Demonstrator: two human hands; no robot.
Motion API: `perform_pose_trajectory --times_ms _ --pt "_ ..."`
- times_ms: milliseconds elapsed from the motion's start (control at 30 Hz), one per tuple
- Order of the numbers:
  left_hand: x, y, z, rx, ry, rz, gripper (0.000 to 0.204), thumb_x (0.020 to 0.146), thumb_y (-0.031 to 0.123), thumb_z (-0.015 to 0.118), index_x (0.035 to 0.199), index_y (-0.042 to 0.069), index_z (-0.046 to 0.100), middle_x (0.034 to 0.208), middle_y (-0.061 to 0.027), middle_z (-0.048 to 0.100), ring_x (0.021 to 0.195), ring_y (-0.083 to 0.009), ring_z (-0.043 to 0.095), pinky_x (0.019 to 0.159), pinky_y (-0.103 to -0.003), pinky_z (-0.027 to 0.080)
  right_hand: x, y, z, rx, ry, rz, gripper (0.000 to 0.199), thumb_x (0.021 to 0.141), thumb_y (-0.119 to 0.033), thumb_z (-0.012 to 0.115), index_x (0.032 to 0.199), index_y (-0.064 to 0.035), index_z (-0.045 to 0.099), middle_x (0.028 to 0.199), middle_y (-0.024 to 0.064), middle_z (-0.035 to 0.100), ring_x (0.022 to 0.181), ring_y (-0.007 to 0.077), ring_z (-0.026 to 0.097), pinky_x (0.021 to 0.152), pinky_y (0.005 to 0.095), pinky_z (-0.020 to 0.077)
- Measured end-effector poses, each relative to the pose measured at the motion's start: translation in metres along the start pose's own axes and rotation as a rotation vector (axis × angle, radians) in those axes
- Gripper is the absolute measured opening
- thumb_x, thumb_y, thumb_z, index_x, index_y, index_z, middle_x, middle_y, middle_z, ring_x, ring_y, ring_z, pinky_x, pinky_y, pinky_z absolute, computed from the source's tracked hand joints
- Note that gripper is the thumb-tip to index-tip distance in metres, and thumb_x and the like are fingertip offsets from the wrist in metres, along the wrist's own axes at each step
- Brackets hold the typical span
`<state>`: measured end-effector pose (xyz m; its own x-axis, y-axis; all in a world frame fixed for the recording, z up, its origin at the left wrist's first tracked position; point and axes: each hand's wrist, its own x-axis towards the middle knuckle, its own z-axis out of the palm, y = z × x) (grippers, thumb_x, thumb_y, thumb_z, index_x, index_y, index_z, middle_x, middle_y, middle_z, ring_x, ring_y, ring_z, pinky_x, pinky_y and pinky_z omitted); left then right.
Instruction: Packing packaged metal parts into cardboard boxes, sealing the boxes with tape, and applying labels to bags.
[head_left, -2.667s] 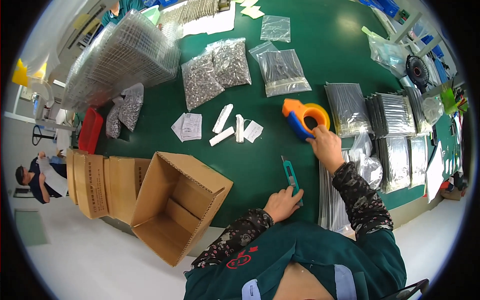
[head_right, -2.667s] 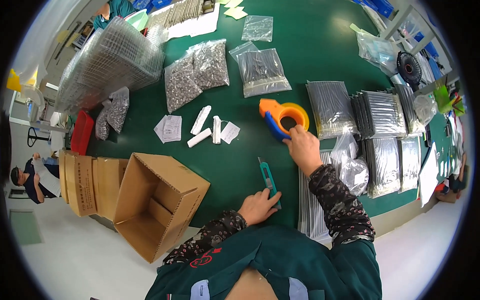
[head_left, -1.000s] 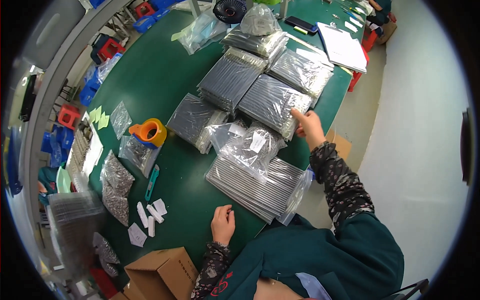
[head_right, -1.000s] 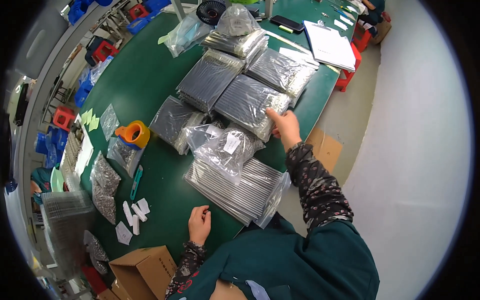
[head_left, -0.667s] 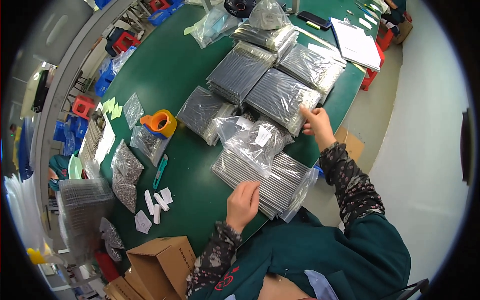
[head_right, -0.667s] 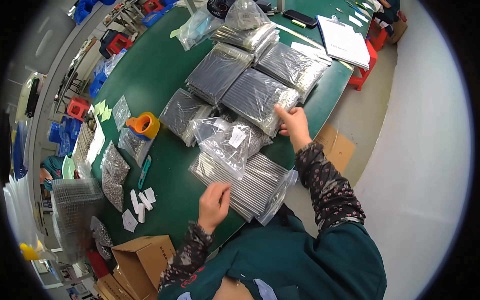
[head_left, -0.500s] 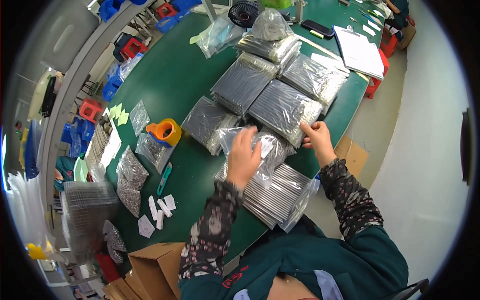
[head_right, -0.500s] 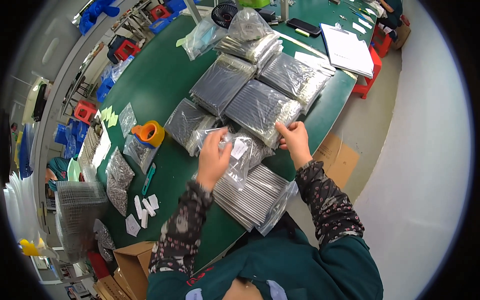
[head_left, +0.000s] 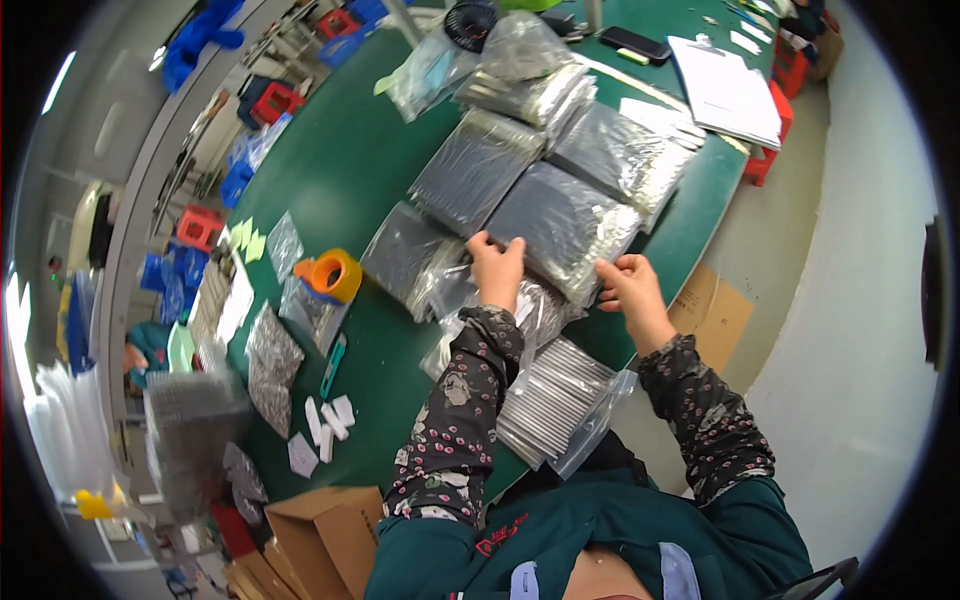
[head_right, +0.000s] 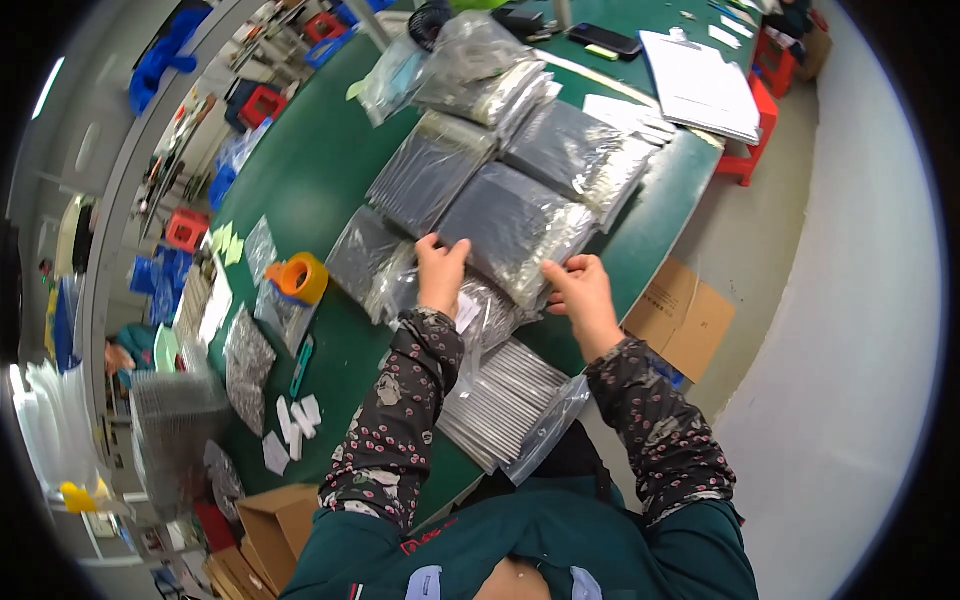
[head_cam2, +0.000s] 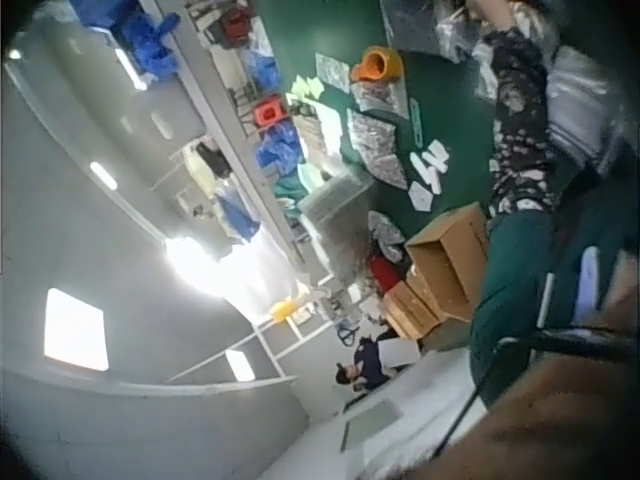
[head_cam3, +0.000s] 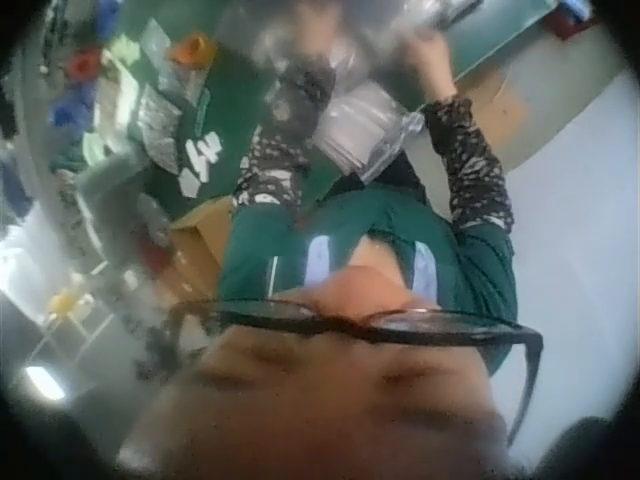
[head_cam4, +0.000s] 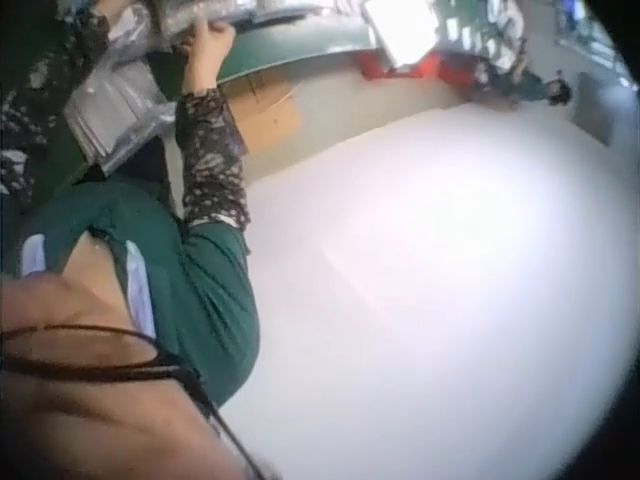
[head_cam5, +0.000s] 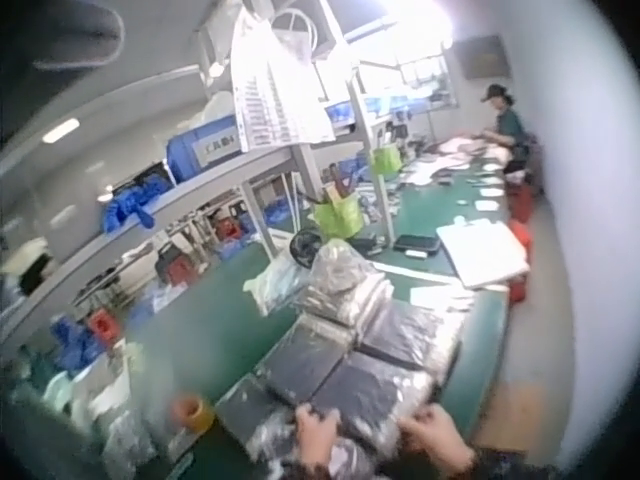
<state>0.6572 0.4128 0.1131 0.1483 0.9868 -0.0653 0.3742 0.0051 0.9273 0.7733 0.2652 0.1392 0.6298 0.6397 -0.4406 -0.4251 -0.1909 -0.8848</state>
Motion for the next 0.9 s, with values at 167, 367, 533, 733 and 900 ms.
perform_pose_trajectory --times_ms 167,367,533,733,900 --pt "-0.058 0.036 -0.057 0.37 0.009 0.75 0.043 0.068 0.008 0.062 0.108 0.001 0.047 0.106 -0.0171 0.05 0.099 -0.0343 0.047 0.088 -0.041 0.036 -0.008 -0.001 -0.016 -0.038 -0.154 0.017 0.024 0.08 -0.028 0.06 0.091 -0.0078 0.052 0.074 -0.0013 0.05 0.064 0.0072 0.049 0.057 0.0226 0.0448" --pt "-0.179 0.034 -0.17 0.509 -0.014 0.68 0.042 0.069 0.009 0.062 0.108 0.002 0.05 0.11 -0.0138 0.049 0.105 -0.0298 0.047 0.092 -0.041 0.035 0.003 0.016 -0.081 -0.049 -0.227 -0.2 0.009 0.085 -0.014 0.054 0.093 -0.0083 0.052 0.068 -0.0047 0.042 0.058 0.0021 0.038 0.05 0.0166 0.0333" --pt "-0.286 0.022 -0.28 0.828 0.491 0.396 0.04 0.068 0.007 0.062 0.107 0.003 0.051 0.109 -0.0115 0.05 0.106 -0.0294 0.047 0.09 -0.041 0.036 -0.042 -0.03 0.026 -0.19 -0.532 -0.339 0.006 0.086 -0.011 0.051 0.091 -0.0074 0.05 0.068 -0.0037 0.041 0.058 0.0027 0.038 0.051 0.0168 0.0328" --pt "-0.412 -0.02 -0.352 0.964 1.23 -0.175 0.046 0.073 0.01 0.061 0.115 0.004 0.044 0.122 -0.0138 0.039 0.117 -0.0291 0.035 0.096 -0.039 0.029 -0.162 -0.015 0.166 -0.429 -1.294 -0.325 0.01 0.082 -0.007 0.05 0.092 -0.0035 0.049 0.075 -0.0006 0.046 0.063 0.0049 0.044 0.055 0.0174 0.0367" --pt "-0.454 -0.082 -0.375 -0.325 1.554 -0.166 0.062 0.081 0.031 0.057 0.13 0.004 0.028 0.136 -0.0111 0.025 0.128 -0.0257 0.019 0.102 -0.041 0.02 -0.232 0.043 0.23 -0.553 -1.624 -0.428 0.044 0.082 -0.02 0.056 0.12 -0.0055 0.041 0.11 0.0084 0.049 0.1 0.014 0.046 0.071 0.0226 0.0406"
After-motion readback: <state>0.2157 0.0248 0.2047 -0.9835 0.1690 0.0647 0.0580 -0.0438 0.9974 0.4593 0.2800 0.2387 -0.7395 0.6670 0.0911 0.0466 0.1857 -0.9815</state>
